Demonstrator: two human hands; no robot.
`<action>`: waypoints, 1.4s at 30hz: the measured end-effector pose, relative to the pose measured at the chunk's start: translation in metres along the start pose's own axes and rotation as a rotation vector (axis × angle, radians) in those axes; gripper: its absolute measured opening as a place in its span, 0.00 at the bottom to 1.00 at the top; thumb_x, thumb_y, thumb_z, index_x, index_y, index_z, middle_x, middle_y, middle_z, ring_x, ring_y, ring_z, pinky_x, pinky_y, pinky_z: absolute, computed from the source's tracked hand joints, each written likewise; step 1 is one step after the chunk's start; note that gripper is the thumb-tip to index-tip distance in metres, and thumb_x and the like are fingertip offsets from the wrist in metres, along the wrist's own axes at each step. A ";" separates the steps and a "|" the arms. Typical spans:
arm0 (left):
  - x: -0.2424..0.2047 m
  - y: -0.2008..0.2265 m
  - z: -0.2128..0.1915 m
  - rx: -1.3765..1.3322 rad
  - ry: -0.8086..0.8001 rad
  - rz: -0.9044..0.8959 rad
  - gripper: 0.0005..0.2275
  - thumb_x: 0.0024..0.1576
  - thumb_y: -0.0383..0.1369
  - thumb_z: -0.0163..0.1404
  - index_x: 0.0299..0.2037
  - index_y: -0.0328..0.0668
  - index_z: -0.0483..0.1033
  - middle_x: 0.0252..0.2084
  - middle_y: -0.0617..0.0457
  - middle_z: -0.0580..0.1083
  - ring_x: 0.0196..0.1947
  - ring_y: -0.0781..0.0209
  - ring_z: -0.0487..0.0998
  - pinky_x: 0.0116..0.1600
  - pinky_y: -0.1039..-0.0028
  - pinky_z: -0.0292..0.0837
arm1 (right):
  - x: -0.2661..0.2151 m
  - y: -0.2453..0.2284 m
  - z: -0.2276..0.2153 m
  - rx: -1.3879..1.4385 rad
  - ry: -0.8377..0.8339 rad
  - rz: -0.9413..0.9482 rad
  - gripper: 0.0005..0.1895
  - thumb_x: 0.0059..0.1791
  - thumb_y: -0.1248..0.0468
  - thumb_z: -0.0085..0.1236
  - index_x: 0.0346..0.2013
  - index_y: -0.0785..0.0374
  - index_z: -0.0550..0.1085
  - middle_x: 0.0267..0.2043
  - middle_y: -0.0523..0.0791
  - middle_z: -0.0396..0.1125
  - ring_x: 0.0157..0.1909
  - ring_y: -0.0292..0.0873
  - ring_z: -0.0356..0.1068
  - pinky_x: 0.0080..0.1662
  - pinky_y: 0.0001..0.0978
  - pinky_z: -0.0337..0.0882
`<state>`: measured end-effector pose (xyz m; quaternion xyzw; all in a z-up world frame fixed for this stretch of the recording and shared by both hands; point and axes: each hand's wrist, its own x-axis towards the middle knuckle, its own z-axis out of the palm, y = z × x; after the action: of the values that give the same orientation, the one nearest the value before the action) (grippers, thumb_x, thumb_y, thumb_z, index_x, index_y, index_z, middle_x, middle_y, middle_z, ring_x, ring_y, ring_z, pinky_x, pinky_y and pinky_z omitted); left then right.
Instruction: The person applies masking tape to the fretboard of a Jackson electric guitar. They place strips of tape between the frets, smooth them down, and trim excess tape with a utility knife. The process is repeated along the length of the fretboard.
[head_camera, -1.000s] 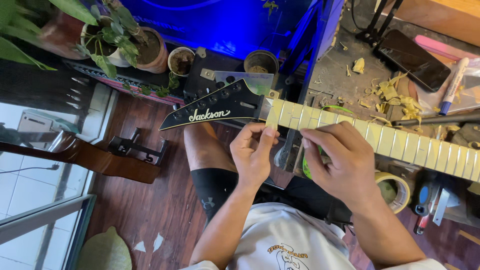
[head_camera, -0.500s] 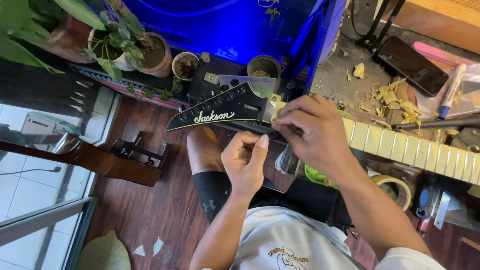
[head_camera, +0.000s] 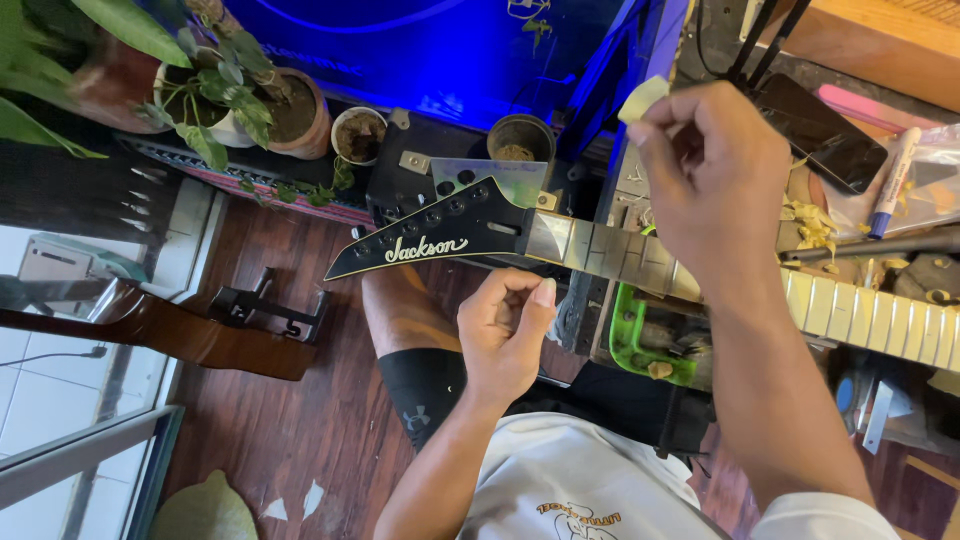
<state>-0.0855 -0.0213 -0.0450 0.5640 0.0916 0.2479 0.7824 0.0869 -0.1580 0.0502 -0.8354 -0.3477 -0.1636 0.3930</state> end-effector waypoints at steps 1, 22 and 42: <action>0.002 0.007 0.001 0.000 0.002 0.001 0.04 0.64 0.23 0.56 0.37 0.27 0.80 0.23 0.42 0.75 0.22 0.64 0.75 0.27 0.79 0.70 | -0.011 -0.008 0.003 0.001 -0.001 -0.001 0.08 0.61 0.80 0.69 0.43 0.73 0.77 0.38 0.54 0.72 0.32 0.50 0.69 0.34 0.37 0.67; 0.017 0.040 0.001 0.220 -0.145 -0.185 0.09 0.63 0.23 0.57 0.51 0.31 0.84 0.37 0.41 0.84 0.37 0.61 0.84 0.40 0.70 0.85 | -0.063 -0.049 0.001 0.334 -0.150 0.263 0.22 0.47 0.67 0.72 0.55 0.68 0.78 0.39 0.51 0.74 0.29 0.43 0.72 0.30 0.32 0.73; 0.067 0.098 -0.009 0.648 -0.210 0.134 0.05 0.60 0.27 0.61 0.45 0.41 0.83 0.35 0.48 0.82 0.28 0.60 0.81 0.29 0.77 0.75 | -0.093 -0.064 0.014 0.498 -0.300 0.609 0.07 0.48 0.67 0.65 0.25 0.66 0.81 0.11 0.47 0.66 0.12 0.37 0.60 0.19 0.25 0.57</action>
<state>-0.0598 0.0423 0.0516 0.8103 0.0473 0.1973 0.5498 -0.0240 -0.1603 0.0255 -0.7939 -0.1674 0.1725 0.5585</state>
